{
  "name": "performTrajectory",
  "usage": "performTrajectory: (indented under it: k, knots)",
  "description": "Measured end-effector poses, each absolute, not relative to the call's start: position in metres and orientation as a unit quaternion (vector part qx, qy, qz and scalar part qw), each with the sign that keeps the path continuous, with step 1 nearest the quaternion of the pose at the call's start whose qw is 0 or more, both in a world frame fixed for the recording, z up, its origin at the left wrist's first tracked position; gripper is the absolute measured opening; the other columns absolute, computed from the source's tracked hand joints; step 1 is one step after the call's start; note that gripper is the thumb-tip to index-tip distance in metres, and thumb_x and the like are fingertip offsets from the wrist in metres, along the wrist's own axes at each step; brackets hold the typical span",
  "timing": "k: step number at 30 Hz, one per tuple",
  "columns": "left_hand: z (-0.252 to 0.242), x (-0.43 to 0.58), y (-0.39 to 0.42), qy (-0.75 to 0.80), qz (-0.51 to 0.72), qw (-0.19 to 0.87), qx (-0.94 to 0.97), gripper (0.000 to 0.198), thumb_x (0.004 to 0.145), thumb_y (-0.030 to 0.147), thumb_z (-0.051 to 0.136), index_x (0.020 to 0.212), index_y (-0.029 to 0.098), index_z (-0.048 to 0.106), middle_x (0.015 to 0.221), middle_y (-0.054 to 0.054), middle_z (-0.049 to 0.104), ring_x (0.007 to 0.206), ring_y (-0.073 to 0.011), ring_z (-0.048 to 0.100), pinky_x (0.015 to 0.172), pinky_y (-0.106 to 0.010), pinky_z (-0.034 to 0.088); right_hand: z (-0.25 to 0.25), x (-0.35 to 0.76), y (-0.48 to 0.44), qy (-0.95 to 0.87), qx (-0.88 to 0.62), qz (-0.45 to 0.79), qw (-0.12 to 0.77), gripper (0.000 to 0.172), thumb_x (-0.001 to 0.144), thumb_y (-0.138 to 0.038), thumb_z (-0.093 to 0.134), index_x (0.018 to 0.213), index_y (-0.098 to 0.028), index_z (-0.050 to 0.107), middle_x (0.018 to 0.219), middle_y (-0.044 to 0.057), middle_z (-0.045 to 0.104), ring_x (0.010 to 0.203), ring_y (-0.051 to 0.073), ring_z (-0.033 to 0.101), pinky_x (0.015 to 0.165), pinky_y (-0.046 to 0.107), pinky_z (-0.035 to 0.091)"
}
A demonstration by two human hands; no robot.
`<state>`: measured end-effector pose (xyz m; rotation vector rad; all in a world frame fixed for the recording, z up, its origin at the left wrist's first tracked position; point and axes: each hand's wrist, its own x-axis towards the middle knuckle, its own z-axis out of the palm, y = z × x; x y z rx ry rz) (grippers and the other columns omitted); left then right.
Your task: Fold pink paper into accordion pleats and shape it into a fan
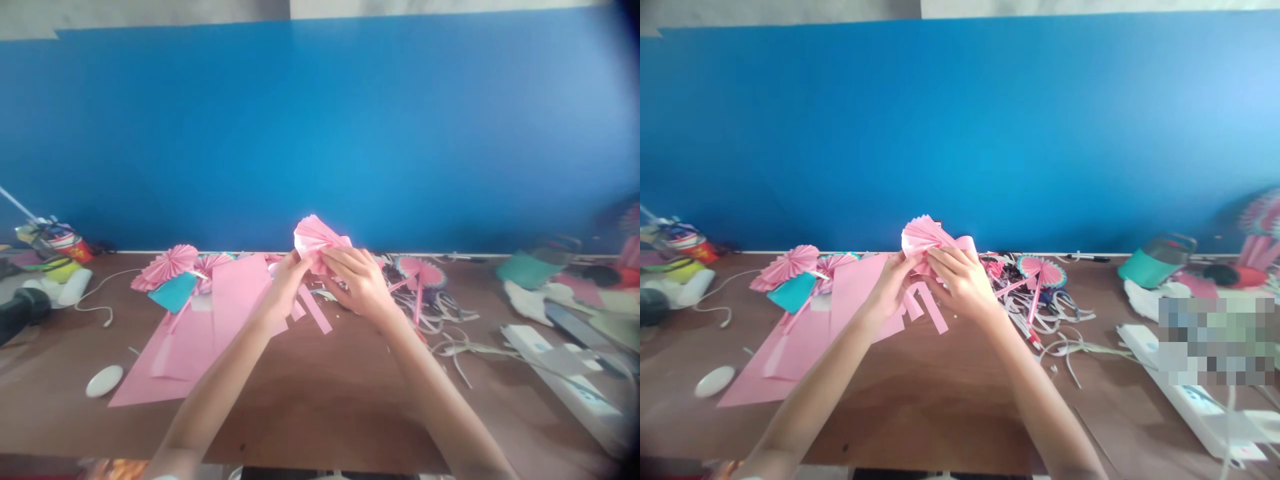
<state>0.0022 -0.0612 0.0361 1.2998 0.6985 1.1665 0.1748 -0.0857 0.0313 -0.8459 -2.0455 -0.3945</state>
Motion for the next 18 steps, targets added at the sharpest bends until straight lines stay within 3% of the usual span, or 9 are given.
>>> performTrajectory:
  k: [6,12,18]
  knots:
    - [0.023,0.000,-0.048,0.367,0.540,0.464,0.599,0.030,0.085,0.032,0.062,0.110,0.018,0.069,0.101,-0.006,0.072,0.092,-0.0177,0.065,0.082,-0.029,0.049,0.034,0.178,-0.084,-0.722,-0.370,0.045,0.582,0.028,0.095,-0.020,0.051,0.114,-0.022,0.072,0.118,0.008,0.073,0.112,0.023,0.067,0.097,0.040,0.052]
    - [0.025,-0.003,-0.051,0.424,0.513,0.388,0.637,0.026,0.088,0.043,0.060,0.095,0.018,0.067,0.077,-0.001,0.064,0.075,-0.0152,0.059,0.066,-0.025,0.043,0.036,0.180,-0.082,-0.683,-0.429,0.105,0.582,0.019,0.091,-0.025,0.059,0.100,-0.022,0.074,0.103,0.006,0.076,0.092,0.021,0.069,0.080,0.035,0.054]
    - [0.025,-0.002,-0.054,0.424,0.501,0.361,0.662,0.032,0.090,0.048,0.058,0.097,0.018,0.064,0.085,-0.004,0.066,0.086,-0.0196,0.061,0.073,-0.028,0.045,0.037,0.177,-0.082,-0.641,-0.453,0.130,0.606,0.010,0.086,-0.027,0.065,0.087,-0.020,0.071,0.085,0.004,0.073,0.072,0.016,0.063,0.070,0.030,0.051]
